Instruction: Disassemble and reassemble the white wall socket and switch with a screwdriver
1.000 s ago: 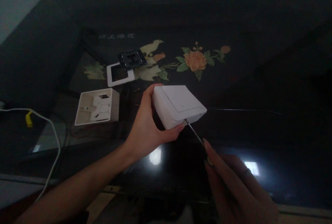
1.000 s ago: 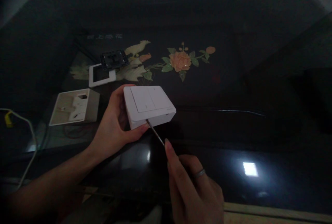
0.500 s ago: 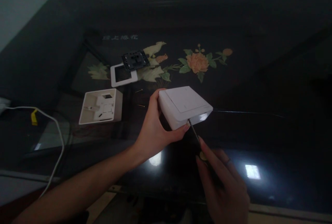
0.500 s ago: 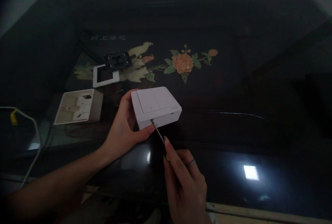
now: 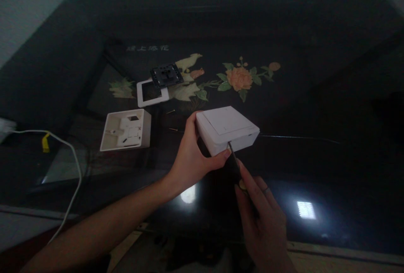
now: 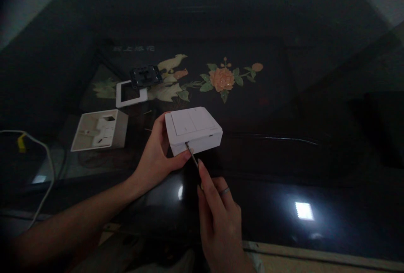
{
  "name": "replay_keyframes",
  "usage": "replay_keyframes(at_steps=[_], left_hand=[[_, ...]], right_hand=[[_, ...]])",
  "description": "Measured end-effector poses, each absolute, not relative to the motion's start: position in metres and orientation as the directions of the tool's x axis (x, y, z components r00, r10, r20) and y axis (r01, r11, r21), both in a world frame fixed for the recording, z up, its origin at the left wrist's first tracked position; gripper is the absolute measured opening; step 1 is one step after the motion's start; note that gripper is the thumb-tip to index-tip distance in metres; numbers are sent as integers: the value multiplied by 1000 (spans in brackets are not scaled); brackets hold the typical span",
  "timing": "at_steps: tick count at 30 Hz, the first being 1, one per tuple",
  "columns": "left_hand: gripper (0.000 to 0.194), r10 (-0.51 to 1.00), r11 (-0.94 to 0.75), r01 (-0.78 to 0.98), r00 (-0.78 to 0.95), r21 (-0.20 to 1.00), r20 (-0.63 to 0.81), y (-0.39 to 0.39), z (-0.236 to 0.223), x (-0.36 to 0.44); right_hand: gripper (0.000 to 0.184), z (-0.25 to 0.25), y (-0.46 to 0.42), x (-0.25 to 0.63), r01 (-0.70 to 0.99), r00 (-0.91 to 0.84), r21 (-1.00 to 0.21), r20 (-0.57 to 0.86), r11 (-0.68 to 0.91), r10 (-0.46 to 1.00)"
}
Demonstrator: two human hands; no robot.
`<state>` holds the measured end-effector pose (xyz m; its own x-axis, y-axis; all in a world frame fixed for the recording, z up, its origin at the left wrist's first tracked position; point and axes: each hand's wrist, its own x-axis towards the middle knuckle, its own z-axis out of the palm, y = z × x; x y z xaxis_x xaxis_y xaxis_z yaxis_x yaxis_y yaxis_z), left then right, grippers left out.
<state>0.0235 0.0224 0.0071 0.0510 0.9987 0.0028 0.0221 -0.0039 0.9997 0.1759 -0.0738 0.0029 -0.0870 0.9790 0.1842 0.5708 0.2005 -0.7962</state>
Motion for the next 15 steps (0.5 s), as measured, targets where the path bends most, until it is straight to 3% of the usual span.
replay_keyframes(at_steps=[9,15], left_hand=[[74,999,-27,18,42,999,26,24,5,25],[86,988,-92,257,141,962,57,12,6,26]], right_hand=[[67,1,-68,166,684,-104,-681,264,261,959],[70,9,-55,164,728,-72,-635,306,260,949]])
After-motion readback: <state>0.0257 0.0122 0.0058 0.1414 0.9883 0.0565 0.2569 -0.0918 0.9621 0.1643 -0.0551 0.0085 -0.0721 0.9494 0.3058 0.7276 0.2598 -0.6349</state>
